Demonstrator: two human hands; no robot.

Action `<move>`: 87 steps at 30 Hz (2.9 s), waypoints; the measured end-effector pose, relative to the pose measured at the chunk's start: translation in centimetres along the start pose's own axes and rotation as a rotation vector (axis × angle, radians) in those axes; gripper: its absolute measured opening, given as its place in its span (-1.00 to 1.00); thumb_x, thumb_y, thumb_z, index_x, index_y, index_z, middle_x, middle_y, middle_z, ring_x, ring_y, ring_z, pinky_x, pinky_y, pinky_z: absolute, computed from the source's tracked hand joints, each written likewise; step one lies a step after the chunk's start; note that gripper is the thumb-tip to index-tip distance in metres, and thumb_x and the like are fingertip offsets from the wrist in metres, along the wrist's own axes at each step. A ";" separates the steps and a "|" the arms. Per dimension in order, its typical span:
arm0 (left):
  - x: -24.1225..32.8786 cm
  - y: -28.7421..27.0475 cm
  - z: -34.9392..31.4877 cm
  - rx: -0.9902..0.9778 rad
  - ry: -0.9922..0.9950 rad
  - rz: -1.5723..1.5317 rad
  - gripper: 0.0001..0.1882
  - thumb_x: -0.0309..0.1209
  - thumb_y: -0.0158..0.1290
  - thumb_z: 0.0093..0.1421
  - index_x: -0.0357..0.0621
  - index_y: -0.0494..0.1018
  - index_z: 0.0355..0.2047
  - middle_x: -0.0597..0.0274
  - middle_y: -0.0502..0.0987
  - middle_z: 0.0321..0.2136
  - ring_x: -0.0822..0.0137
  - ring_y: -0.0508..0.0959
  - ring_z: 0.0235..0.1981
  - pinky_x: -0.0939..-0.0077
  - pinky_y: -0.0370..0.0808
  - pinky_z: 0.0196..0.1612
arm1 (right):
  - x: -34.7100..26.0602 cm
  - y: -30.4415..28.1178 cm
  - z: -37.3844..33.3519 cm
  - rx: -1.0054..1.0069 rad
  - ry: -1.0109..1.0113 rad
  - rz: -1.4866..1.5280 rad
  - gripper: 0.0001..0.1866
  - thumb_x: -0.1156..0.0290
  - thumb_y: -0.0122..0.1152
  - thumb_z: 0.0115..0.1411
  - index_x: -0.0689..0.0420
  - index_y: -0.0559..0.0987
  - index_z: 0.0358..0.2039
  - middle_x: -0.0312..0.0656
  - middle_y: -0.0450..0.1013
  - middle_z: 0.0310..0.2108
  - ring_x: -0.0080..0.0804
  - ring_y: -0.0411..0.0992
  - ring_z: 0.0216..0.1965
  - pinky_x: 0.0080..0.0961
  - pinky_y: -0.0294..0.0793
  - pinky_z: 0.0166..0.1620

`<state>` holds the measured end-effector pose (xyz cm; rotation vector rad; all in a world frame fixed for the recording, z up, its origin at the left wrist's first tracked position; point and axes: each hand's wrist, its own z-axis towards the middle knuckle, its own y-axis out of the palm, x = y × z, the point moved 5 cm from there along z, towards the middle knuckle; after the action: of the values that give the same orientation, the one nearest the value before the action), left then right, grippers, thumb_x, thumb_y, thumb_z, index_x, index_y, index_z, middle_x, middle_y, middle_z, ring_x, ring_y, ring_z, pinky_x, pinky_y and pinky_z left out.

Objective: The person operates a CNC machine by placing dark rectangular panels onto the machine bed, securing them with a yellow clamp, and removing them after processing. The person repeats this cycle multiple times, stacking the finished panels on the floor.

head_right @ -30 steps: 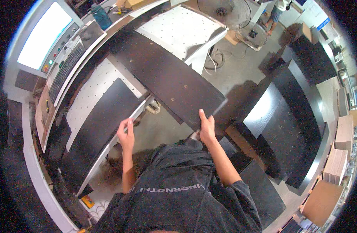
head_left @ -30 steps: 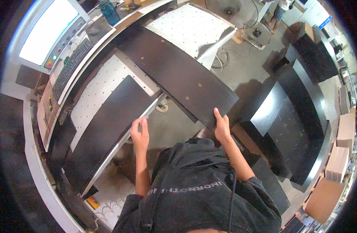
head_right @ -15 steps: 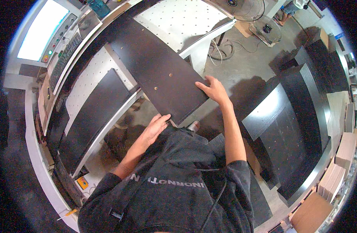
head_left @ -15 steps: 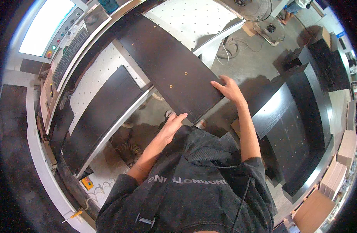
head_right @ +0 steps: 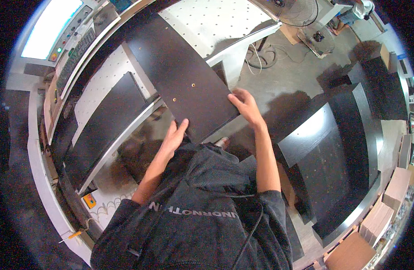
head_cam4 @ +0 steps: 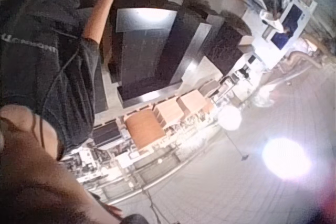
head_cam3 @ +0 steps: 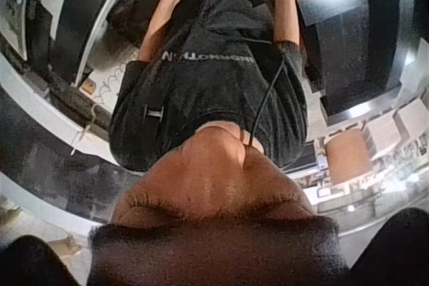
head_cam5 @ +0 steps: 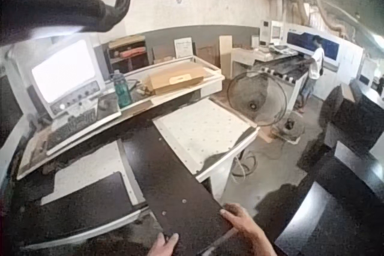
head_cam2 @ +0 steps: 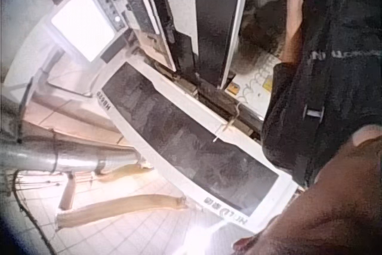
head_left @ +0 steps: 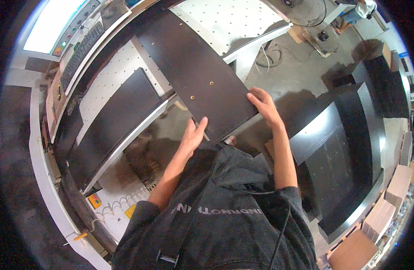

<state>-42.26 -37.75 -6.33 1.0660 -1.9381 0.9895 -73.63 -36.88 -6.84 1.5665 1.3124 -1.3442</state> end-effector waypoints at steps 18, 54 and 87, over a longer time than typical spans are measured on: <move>6.3 5.7 -0.9 -1.052 0.220 0.435 -0.51 -0.09 -0.03 0.46 -0.34 0.51 0.03 0.06 0.64 -0.11 0.25 0.59 -0.02 0.33 0.49 0.09 | 7.2 -3.1 -14.9 0.272 0.453 1.027 -0.45 0.38 0.34 0.14 0.25 0.46 0.14 0.00 0.50 0.03 -0.03 0.50 0.04 -0.05 0.51 0.12; 20.9 -27.3 41.6 0.430 0.133 0.965 -0.09 0.30 -0.33 0.41 -0.41 0.49 0.12 -0.42 0.44 0.15 -0.36 0.44 0.15 -0.06 0.34 0.25 | 4.9 -18.5 -20.3 0.941 0.805 0.365 -0.18 -0.32 0.14 0.27 0.28 0.59 0.07 -0.10 0.56 -0.03 -0.27 0.52 -0.01 -0.31 0.45 0.11; 40.2 11.3 46.9 0.286 0.777 0.344 -0.33 0.04 0.12 0.37 -0.57 0.58 -0.19 -0.23 0.64 -0.21 0.10 0.55 -0.24 0.16 0.53 -0.10 | 2.2 -50.0 -28.8 1.650 0.750 -0.110 0.00 -0.61 0.10 0.00 0.24 0.71 -0.20 0.09 0.64 -0.20 0.03 0.61 -0.05 -0.12 0.50 0.07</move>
<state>-78.83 -88.02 2.68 0.3704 -1.3641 1.6145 -113.71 3.49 3.31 3.3182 0.3502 -2.1830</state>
